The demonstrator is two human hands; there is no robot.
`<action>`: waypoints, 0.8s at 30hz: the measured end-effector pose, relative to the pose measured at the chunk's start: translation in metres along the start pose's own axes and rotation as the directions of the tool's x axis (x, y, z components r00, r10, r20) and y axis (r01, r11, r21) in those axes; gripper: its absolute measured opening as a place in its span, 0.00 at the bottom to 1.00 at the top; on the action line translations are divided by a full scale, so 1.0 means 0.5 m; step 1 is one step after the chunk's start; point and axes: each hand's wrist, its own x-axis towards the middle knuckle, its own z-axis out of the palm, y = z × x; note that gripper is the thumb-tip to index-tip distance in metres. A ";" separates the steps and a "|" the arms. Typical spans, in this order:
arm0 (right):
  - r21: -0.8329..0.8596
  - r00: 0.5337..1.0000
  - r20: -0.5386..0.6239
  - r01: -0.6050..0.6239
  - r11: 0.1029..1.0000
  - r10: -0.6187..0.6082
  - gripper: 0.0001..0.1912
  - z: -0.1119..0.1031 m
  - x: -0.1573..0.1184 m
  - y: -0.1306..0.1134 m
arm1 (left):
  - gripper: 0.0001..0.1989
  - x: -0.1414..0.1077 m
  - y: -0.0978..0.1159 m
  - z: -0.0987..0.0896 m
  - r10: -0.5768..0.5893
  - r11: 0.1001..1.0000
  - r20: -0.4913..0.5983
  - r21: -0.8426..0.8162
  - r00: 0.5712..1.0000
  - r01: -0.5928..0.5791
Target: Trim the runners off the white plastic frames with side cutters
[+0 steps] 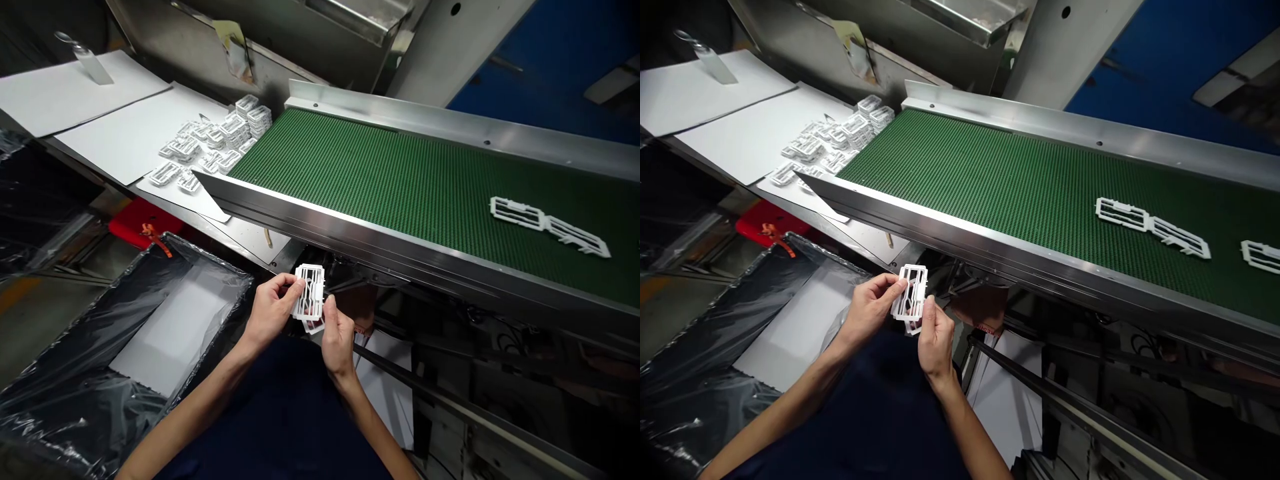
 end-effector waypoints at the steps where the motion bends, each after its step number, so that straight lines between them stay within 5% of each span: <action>1: 0.026 1.000 0.001 -0.016 1.000 0.015 0.27 -0.001 0.000 0.000 | 0.13 0.000 0.000 0.000 -0.003 1.000 -0.002 -0.001 1.000 0.003; 10: -0.208 0.996 -0.004 0.083 0.974 -0.086 0.16 -0.004 -0.002 0.010 | 0.13 -0.002 -0.004 0.002 0.018 0.998 0.006 0.052 1.000 -0.019; 17: -0.372 0.969 -0.066 0.196 0.907 -0.237 0.17 -0.010 0.001 0.013 | 0.15 0.011 0.002 -0.024 0.222 0.901 -0.108 0.402 0.969 -0.162; 24: -0.405 0.947 -0.020 0.287 0.868 -0.322 0.15 -0.017 -0.001 0.019 | 0.24 0.017 0.027 0.011 0.373 0.789 0.113 0.483 0.921 -0.379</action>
